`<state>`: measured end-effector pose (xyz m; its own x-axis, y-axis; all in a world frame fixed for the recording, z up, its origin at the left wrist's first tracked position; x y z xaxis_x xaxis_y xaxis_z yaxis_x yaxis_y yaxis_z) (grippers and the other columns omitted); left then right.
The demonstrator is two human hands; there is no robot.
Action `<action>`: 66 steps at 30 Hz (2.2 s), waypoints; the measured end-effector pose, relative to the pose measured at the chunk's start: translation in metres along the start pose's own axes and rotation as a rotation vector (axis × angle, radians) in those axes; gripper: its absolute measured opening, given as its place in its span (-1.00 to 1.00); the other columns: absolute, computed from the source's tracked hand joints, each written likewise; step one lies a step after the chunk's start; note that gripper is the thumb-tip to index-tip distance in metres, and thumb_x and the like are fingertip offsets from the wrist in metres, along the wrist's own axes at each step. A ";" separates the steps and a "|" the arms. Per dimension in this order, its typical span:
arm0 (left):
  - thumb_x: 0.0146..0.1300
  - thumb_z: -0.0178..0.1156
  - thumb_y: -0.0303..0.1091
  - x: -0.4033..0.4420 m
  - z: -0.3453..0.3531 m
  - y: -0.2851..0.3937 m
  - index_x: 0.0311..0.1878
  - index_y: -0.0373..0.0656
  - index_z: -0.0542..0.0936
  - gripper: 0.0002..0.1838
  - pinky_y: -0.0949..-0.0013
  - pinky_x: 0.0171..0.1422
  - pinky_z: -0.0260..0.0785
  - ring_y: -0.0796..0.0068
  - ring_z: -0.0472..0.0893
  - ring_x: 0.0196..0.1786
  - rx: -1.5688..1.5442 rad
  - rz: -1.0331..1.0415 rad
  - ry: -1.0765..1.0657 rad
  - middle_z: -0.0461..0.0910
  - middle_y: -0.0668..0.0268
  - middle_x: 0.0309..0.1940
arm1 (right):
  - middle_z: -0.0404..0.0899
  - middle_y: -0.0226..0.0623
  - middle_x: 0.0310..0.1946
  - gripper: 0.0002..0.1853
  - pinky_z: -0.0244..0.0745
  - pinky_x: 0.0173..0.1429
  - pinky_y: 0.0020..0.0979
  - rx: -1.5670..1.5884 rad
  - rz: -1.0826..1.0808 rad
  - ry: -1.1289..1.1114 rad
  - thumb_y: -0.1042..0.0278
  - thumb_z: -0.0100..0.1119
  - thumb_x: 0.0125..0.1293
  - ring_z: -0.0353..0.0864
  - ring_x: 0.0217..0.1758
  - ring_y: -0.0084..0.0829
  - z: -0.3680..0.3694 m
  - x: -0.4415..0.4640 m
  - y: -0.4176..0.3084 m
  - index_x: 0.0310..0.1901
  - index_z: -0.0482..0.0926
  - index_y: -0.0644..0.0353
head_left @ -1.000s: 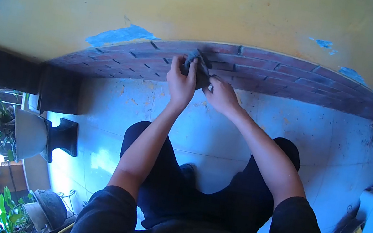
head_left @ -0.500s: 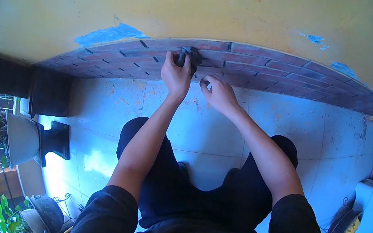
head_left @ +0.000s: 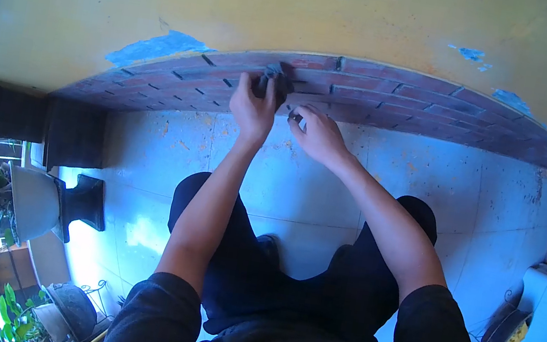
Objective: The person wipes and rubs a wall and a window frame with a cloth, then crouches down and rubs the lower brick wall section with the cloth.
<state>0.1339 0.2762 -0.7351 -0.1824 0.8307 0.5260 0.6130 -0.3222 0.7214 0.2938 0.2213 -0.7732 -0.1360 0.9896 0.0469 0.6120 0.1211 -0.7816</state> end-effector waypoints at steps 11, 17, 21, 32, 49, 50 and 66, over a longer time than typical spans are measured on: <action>0.30 0.48 -0.19 0.001 0.004 -0.001 -0.18 -0.19 0.62 -0.71 -0.04 -0.17 0.53 -0.14 0.74 -0.26 0.103 0.068 -0.070 0.75 0.03 -0.35 | 0.74 -0.05 -0.06 -0.77 0.59 0.10 -0.01 -0.006 0.015 -0.002 0.26 0.23 0.47 0.73 0.00 0.08 -0.001 -0.004 0.001 -0.05 0.68 0.25; 0.27 0.50 -0.14 0.005 0.004 0.004 -0.24 -0.19 0.63 -0.68 -0.08 -0.17 0.52 -0.12 0.75 -0.28 0.181 0.001 -0.057 0.75 0.04 -0.36 | 0.74 -0.07 -0.04 -0.76 0.61 0.10 -0.04 -0.021 0.034 0.072 0.24 0.24 0.46 0.74 0.01 0.05 -0.008 -0.006 -0.001 -0.04 0.68 0.23; 0.27 0.51 -0.12 -0.005 0.007 0.012 -0.14 -0.20 0.69 -0.66 -0.04 -0.10 0.57 -0.13 0.78 -0.19 0.304 -0.131 -0.319 0.79 0.00 -0.26 | 0.74 -0.04 0.02 -0.64 0.63 0.14 -0.10 0.123 0.158 0.222 0.08 0.25 0.50 0.76 0.06 -0.01 -0.024 -0.005 0.020 0.01 0.67 0.26; 0.42 0.31 -0.48 -0.058 0.089 0.029 0.22 -0.33 0.69 -0.66 0.32 0.15 0.55 0.48 0.73 -0.06 -0.518 -0.234 -0.929 0.81 0.20 -0.11 | 0.73 -0.01 0.12 -0.46 0.52 0.29 -0.21 0.559 0.449 0.172 -0.05 0.33 0.50 0.69 0.20 -0.18 -0.055 -0.023 0.075 0.20 0.64 0.31; 0.52 0.29 -0.18 -0.074 0.102 0.093 0.20 -0.27 0.67 -0.62 0.15 0.08 0.58 0.13 0.71 0.05 -0.274 -0.118 -0.858 0.76 0.01 -0.02 | 0.74 -0.14 -0.09 -0.73 0.56 0.16 -0.24 0.433 0.347 0.812 0.28 0.39 0.48 0.72 -0.01 -0.28 -0.151 -0.060 0.104 0.00 0.70 0.33; 0.52 0.28 -0.18 -0.072 0.100 0.095 0.20 -0.26 0.68 -0.63 0.14 0.09 0.58 0.13 0.72 0.06 -0.243 -0.100 -0.871 0.76 0.03 -0.01 | 0.73 -0.11 -0.10 -0.74 0.56 0.16 -0.22 0.365 0.314 0.806 0.29 0.39 0.47 0.72 -0.02 -0.24 -0.158 -0.058 0.099 0.00 0.71 0.33; 0.51 0.27 -0.20 -0.082 0.102 0.085 -0.04 -0.28 0.74 -0.70 0.05 0.13 0.58 0.02 0.75 -0.05 -0.113 0.186 -1.005 0.78 0.01 -0.11 | 0.59 -0.16 -0.02 -0.73 0.53 0.09 -0.10 -0.292 -0.038 0.923 0.49 0.45 0.29 0.66 -0.01 -0.06 -0.154 -0.053 0.070 0.02 0.73 0.23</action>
<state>0.2794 0.2269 -0.7637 0.6681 0.7423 0.0513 0.4800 -0.4825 0.7326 0.4640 0.1896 -0.7347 0.4294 0.6413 0.6359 0.8060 0.0455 -0.5902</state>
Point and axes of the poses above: each hand's wrist, its own x-axis towards the middle knuckle, its own z-axis out of the palm, y = z × x, the point moved 5 cm from there along x, towards the middle knuckle
